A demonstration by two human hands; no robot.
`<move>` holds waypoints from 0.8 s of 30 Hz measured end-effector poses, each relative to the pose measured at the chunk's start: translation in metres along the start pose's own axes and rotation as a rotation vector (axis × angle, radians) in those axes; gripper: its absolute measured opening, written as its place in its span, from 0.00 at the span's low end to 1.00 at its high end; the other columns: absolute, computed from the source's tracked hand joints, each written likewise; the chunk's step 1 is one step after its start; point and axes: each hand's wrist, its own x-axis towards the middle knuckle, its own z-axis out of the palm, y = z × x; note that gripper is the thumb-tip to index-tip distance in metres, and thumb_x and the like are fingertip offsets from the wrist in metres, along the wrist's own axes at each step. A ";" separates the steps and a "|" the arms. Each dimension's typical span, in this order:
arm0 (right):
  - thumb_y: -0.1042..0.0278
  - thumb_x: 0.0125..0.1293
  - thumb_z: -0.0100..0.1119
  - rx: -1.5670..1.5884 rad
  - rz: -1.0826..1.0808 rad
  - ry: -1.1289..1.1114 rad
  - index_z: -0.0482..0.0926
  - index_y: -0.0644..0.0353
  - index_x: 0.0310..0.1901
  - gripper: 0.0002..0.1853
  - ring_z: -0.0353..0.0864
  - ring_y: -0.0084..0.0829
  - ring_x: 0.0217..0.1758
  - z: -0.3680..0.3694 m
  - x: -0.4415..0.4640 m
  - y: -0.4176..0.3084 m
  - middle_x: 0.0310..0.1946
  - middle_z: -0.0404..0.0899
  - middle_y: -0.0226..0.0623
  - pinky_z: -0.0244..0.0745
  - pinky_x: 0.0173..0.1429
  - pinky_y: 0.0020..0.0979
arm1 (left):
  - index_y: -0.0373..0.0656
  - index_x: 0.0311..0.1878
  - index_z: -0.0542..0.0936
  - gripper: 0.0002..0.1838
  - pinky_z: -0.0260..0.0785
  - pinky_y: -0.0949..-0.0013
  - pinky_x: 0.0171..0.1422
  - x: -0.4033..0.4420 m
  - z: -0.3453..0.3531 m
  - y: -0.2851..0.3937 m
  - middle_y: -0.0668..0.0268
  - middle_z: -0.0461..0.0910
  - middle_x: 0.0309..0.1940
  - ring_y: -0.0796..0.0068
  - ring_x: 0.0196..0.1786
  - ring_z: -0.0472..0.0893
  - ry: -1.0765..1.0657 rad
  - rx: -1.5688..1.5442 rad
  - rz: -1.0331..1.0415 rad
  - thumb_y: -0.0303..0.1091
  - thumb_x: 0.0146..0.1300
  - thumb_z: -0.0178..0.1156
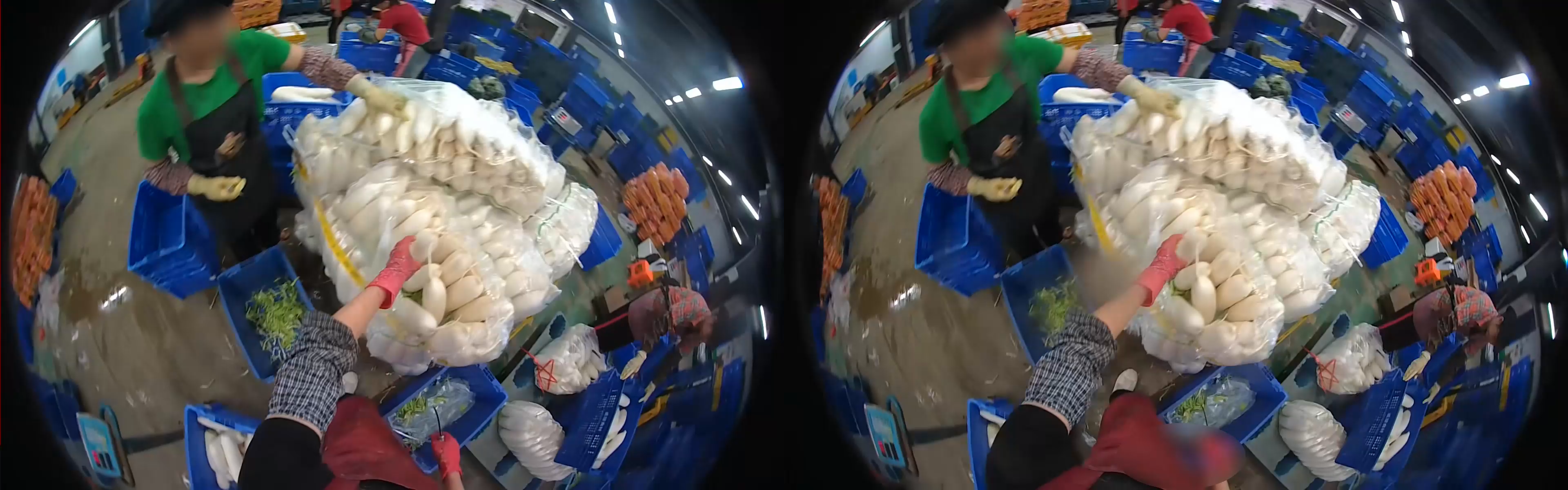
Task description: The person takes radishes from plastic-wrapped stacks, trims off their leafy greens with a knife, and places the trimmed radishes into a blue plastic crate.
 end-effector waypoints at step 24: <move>0.67 0.69 0.60 0.517 -0.370 -0.003 0.85 0.55 0.48 0.10 0.87 0.36 0.47 -0.081 0.020 -0.226 0.42 0.87 0.41 0.79 0.51 0.33 | 0.48 0.74 0.58 0.45 0.62 0.47 0.73 -0.073 -0.089 0.102 0.54 0.68 0.68 0.54 0.69 0.70 0.259 -1.274 0.007 0.44 0.56 0.70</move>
